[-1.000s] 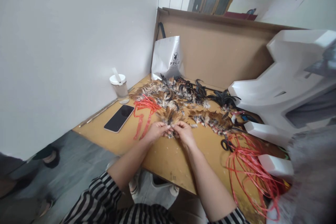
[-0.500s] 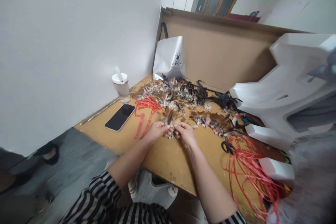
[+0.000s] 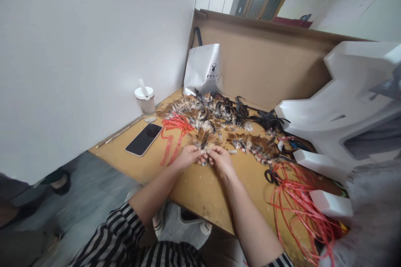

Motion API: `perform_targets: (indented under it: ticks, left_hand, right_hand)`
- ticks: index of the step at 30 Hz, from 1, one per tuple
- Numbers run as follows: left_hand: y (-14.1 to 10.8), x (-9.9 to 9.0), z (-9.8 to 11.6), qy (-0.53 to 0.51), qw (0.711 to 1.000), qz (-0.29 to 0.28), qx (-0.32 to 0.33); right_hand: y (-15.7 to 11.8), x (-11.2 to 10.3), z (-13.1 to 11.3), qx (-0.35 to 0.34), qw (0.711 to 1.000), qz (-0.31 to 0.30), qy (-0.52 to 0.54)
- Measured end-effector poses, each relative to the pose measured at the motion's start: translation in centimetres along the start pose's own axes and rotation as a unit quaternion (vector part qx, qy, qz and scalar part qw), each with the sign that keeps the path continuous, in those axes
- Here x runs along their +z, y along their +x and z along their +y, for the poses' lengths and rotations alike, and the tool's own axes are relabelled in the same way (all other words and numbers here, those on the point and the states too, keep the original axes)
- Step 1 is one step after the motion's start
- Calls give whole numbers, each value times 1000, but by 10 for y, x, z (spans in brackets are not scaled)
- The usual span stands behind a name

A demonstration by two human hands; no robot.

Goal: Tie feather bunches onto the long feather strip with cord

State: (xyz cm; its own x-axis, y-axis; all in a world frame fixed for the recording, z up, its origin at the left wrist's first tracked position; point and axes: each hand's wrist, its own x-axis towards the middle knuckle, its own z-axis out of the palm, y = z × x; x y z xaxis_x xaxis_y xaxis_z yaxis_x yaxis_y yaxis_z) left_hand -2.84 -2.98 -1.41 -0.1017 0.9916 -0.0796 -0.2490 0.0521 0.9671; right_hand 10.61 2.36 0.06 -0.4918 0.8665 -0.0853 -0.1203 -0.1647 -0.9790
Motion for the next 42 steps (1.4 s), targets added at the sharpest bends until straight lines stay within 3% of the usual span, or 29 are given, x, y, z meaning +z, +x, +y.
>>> perform_targets:
  ticks: [17,24,31,38,42]
  left_hand:
    - [-1,1,1,-61,997,-30,-30]
    - [-3,-1,2,12,999,-38,16]
    - [-2,-1,-4,63,996,-54,37]
    - [0,-1,-6,61,997,-24,36]
    - [0,-2,-7,61,996,-54,36]
  right_hand:
    - [-2,6,3,-11,999,-6,48]
    - [-5,2,-8,-32,998,-23,-45]
    - [-6,-1,-13,-65,985,18,-156]
    - [-6,0,-8,-65,991,27,-118]
    - [-6,3,-9,-56,996,24,-67]
